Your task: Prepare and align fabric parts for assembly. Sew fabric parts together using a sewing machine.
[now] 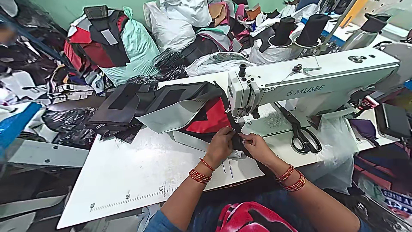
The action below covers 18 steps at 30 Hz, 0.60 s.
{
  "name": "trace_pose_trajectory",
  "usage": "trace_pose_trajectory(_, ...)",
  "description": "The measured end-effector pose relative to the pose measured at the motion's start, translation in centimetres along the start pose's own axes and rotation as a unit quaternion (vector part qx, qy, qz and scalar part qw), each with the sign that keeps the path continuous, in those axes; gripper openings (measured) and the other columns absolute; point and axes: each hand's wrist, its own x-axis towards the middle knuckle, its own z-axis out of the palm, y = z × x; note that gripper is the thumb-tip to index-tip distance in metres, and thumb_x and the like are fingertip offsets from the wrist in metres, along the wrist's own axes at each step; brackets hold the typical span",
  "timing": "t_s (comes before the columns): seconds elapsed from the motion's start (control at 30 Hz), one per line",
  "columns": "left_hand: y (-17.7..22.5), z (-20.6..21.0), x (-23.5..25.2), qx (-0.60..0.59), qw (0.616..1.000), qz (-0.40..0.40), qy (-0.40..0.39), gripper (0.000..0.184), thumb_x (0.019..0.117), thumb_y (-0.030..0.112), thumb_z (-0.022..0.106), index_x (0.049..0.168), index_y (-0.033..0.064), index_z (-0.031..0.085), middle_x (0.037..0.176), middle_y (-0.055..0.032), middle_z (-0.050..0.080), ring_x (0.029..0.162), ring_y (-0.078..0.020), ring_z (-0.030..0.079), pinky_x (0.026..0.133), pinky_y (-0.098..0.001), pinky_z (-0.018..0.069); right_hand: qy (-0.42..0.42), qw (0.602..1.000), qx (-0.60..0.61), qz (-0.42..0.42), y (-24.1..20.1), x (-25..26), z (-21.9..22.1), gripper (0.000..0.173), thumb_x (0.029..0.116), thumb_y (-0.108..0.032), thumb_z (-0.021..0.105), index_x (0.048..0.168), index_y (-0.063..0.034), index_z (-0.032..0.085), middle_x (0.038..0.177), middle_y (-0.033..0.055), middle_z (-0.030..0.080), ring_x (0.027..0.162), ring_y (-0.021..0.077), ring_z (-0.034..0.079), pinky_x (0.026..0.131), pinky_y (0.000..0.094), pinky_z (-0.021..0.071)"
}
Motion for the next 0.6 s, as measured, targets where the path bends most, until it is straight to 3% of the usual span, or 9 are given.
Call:
trace_pose_trajectory(0.13,0.8,0.1,0.0,0.000,1.000,-0.028,-0.012,0.037,0.0887,-0.005,0.053,0.120,-0.0031,0.074,0.130,-0.0207,0.068,0.129,-0.0355,0.061,0.111,-0.0454,0.0472,-0.017,1.000,0.021,-0.007,0.1,0.0,-0.5,0.040,0.0993,-0.001,0.048,0.137,0.0055,0.061,0.122,0.0214,0.067,0.101,0.0133,0.063,0.090,0.0251,0.0486)
trace_pose_trajectory(0.23,0.8,0.3,0.1,0.010,1.000,-0.025,-0.004,0.037,0.0875,-0.006,0.054,0.117,-0.0030,0.075,0.129,-0.0199,0.069,0.129,-0.0356,0.062,0.110,-0.0458,0.0483,-0.028,0.998,-0.049,0.011,-0.4,0.2,-0.3,0.043,0.0992,-0.002,0.047,0.139,0.0019,0.060,0.113,0.0205,0.061,0.095,0.0190,0.059,0.086,0.0287,0.0478)
trace_pose_trajectory(0.4,0.8,0.2,0.1,0.036,0.999,-0.009,-0.002,0.038,0.0877,-0.004,0.055,0.122,-0.0029,0.073,0.127,-0.0198,0.070,0.125,-0.0363,0.064,0.107,-0.0458,0.0509,-0.072,0.985,-0.153,0.044,-2.1,0.2,-0.2,0.045,0.1012,-0.001,0.043,0.144,-0.0009,0.056,0.121,0.0244,0.056,0.106,0.0274,0.059,0.094,0.0339,0.0488)
trace_pose_trajectory(0.5,1.4,-0.4,0.6,0.069,0.996,-0.010,-0.058,0.050,0.0869,-0.004,0.055,0.134,0.0047,0.068,0.130,-0.0181,0.069,0.127,-0.0367,0.062,0.108,-0.0471,0.0491,-0.069,0.983,-0.166,0.044,-2.4,0.1,0.0,0.040,0.1007,-0.001,0.044,0.137,0.0022,0.062,0.118,0.0241,0.056,0.104,0.0281,0.060,0.092,0.0353,0.0497)
trace_pose_trajectory(0.6,1.8,-0.8,1.3,0.108,0.986,0.004,-0.123,0.052,0.0869,-0.002,0.056,0.137,0.0078,0.066,0.129,-0.0175,0.067,0.126,-0.0374,0.060,0.107,-0.0483,0.0480,-0.071,0.983,-0.164,0.049,-2.5,-0.1,0.0,0.035,0.1002,0.000,0.045,0.129,0.0043,0.065,0.117,0.0238,0.056,0.104,0.0286,0.059,0.092,0.0360,0.0497)
